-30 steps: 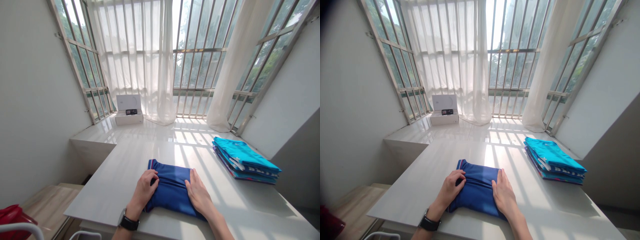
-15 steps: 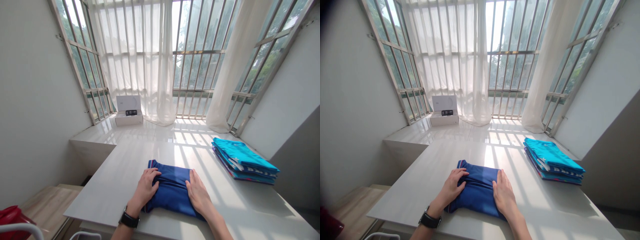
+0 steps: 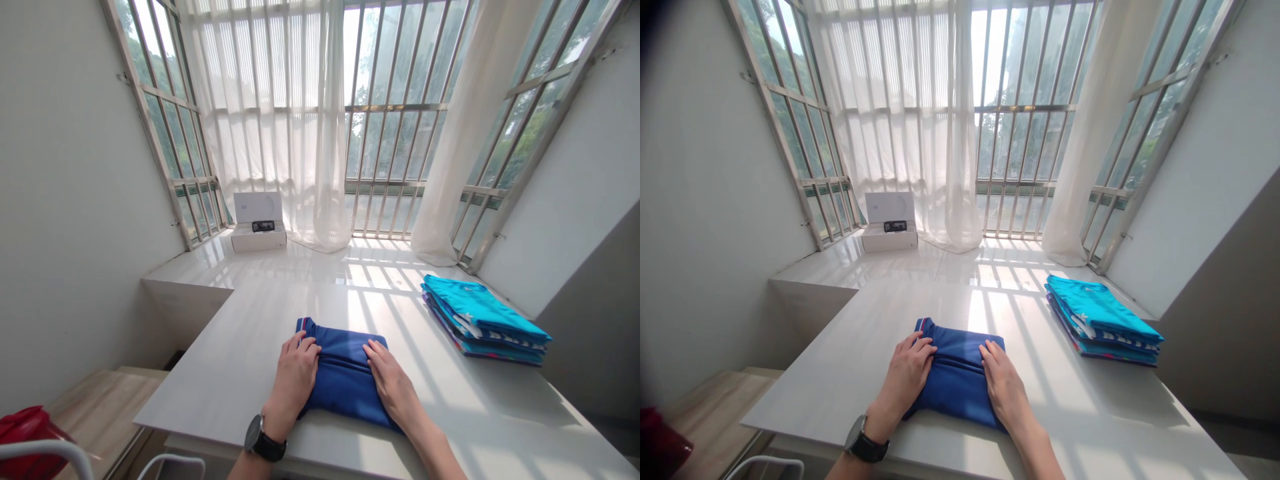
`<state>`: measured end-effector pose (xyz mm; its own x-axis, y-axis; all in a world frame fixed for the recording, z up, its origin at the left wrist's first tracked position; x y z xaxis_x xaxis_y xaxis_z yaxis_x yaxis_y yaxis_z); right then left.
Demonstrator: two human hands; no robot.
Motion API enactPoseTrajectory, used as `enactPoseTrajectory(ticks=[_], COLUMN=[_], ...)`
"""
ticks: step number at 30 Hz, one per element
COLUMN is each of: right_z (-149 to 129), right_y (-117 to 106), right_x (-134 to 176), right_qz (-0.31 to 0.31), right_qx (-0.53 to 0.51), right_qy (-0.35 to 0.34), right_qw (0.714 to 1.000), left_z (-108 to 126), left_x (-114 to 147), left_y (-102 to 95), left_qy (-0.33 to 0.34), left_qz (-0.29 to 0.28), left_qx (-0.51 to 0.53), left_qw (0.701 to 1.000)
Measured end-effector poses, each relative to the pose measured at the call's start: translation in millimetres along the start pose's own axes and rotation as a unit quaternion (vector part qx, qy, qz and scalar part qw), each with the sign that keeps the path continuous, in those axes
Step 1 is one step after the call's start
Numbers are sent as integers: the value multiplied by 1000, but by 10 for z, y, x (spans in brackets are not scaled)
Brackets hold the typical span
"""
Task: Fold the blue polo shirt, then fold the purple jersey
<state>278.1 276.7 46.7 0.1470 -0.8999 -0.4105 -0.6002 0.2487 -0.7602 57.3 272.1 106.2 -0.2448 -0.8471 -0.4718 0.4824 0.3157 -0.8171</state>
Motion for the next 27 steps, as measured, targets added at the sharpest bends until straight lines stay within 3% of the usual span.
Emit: enactPoseTrajectory(ticks=[4,9,13,18,27], right_z=[66,51,-17,-28,-59], right_y=[57,67,91,100,83], right_x=[-9,-7,66,126,213], right_qz=[-1,-32,-106,-159,-143], right_qx=[2,7,9,14,9], right_qy=[4,18,23,55,26], right_qw=[1000,999,994,986,989], left_z=[307,638,613,581,620], left_x=[18,171,269,271,330], left_y=[2,309,452,447,413], left_qy=[23,70,71,73,69], left_qz=[14,-39,-92,-137,-159], left_qx=[-21,-5,-19,-34,-31], left_qw=[999,997,993,987,984])
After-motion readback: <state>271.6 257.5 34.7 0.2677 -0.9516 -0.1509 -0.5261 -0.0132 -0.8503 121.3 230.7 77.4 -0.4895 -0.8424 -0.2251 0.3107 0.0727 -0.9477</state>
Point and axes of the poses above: each hand's wrist, its own x-axis away from the middle knuckle, its own y-axis out of the palm, z = x × y, the point moved 10 cm from there along -x, towards the middle knuckle, and after that the axes turned 2 degrees about -x, right-handed, at the moved point
